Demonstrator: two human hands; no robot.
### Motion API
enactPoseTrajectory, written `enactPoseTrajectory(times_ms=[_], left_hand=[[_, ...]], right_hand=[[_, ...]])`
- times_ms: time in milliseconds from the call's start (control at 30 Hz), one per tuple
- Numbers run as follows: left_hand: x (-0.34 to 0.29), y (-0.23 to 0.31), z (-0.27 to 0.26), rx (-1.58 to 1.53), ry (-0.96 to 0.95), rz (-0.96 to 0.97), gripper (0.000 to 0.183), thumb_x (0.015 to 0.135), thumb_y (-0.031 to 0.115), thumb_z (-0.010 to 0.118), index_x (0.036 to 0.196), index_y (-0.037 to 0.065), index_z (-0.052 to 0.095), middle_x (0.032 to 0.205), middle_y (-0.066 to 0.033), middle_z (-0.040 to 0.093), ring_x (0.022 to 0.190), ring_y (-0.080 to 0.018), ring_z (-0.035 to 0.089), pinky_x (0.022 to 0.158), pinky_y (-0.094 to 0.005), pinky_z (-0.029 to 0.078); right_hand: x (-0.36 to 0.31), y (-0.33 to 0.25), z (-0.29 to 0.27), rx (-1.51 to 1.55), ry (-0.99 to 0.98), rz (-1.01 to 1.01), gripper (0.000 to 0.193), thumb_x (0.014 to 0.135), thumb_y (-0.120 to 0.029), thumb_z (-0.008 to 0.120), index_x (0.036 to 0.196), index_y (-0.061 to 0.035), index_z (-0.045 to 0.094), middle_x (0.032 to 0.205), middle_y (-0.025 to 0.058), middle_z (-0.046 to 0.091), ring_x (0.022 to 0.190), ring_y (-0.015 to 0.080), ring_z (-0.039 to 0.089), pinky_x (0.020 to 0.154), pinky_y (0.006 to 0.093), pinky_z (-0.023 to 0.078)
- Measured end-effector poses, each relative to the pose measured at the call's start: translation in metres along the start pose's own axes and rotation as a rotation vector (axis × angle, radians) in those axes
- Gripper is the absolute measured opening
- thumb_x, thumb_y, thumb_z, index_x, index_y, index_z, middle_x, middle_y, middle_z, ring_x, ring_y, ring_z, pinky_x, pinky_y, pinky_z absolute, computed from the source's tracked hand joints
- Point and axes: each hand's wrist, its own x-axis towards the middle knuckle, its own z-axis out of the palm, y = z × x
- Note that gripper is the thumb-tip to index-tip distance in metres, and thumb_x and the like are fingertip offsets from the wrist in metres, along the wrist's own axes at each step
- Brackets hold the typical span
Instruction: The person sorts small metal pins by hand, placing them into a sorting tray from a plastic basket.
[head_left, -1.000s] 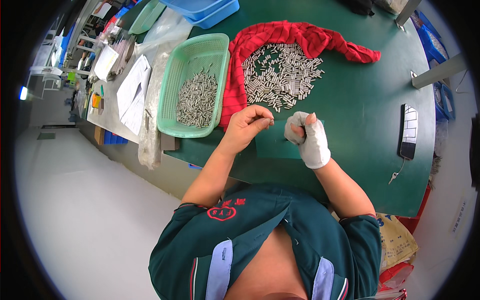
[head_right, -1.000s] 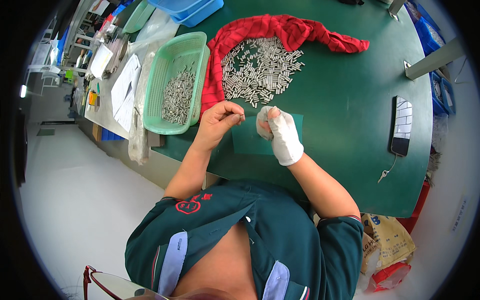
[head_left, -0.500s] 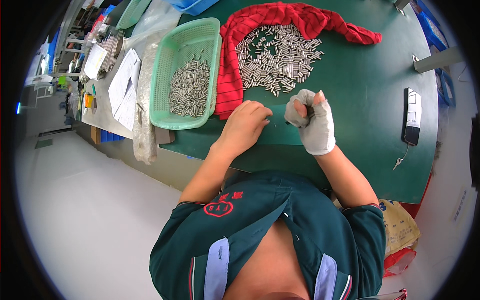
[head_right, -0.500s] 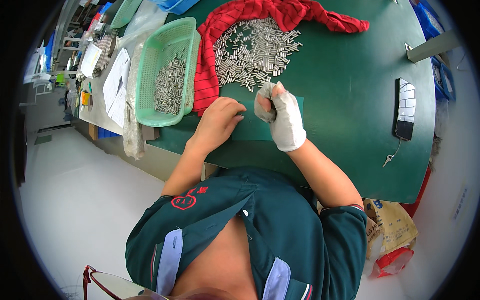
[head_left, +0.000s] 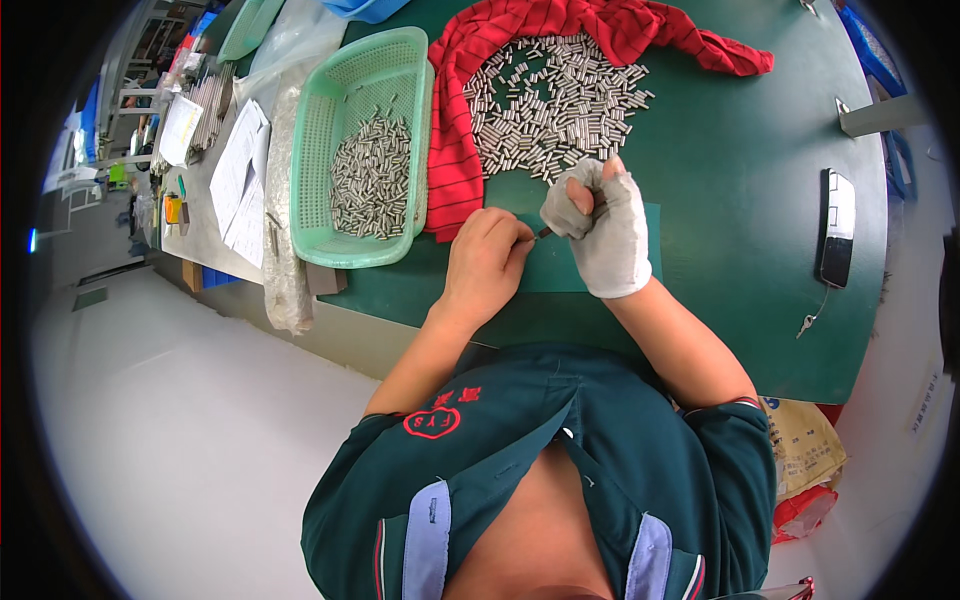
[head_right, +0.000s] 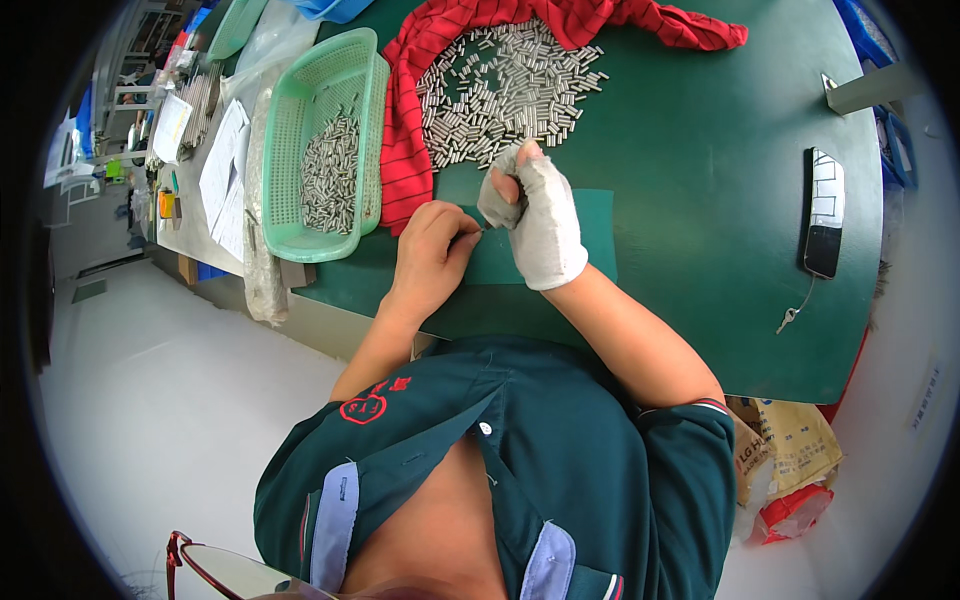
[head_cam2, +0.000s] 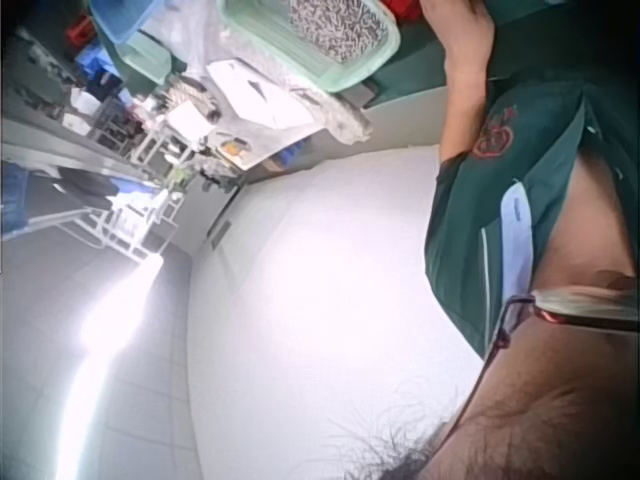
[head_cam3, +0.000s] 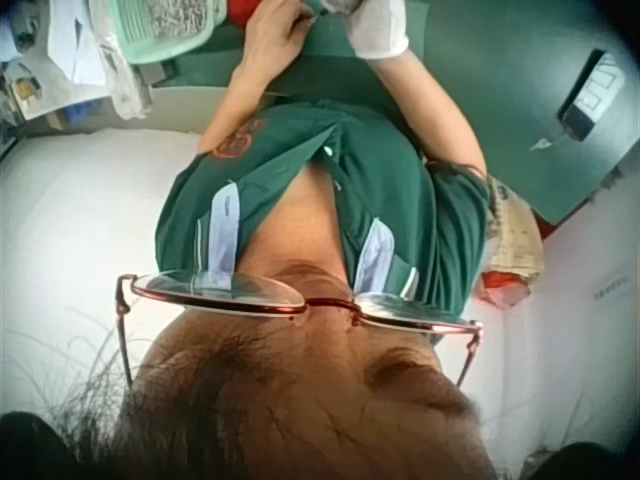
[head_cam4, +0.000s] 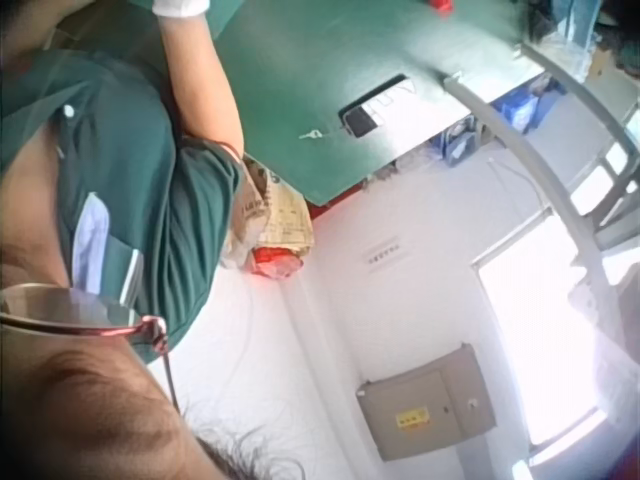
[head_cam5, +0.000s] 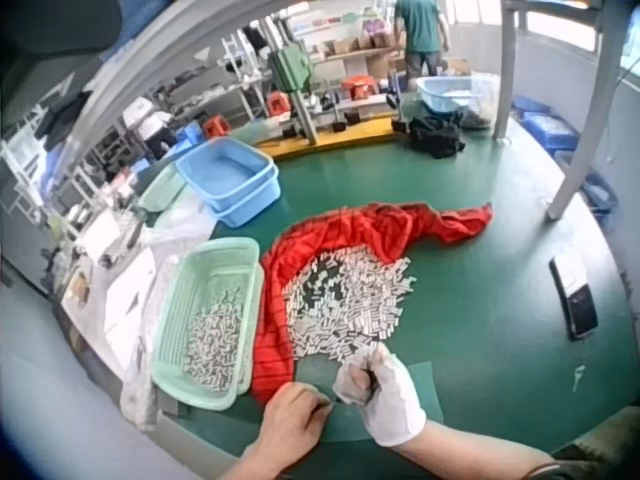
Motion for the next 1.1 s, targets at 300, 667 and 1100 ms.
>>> enactPoseTrajectory(times_ms=[300,667,1100], left_hand=[[0.0,0.004,-0.002,-0.013,-0.013,-0.032,0.015,0.068,-0.004,0.067,0.078,0.001,0.058,0.079,-0.0111,0.056,0.076,-0.0302,0.056,0.067,-0.0384,0.046],[0.001,0.005,-0.001,-0.004,-0.005,-0.049,0.014,0.069,-0.003,0.067,0.078,0.001,0.059,0.078,-0.0111,0.057,0.076,-0.0301,0.057,0.066,-0.0385,0.046],[-0.006,-0.001,-0.009,-0.916,0.039,-0.267,0.006,0.087,0.0,0.06,0.092,0.001,0.057,0.092,-0.0033,0.052,0.078,-0.0099,0.047,0.07,-0.0224,0.04]], right_hand=[[0.0,0.004,0.002,0.01,0.047,0.013,0.049,0.1,-0.045,0.035,0.066,-0.01,0.036,0.057,-0.0016,0.029,0.053,0.0107,0.026,0.051,0.027,0.022],[0.001,0.006,0.001,0.013,0.022,0.011,0.046,0.099,-0.044,0.037,0.068,-0.0103,0.037,0.059,-0.0018,0.03,0.054,0.0106,0.026,0.052,0.0267,0.023],[-0.01,-0.02,0.001,-0.298,0.04,0.008,0.049,0.086,-0.056,0.06,0.08,-0.0099,0.044,0.064,-0.0051,0.036,0.053,0.0054,0.03,0.048,0.0222,0.023]])
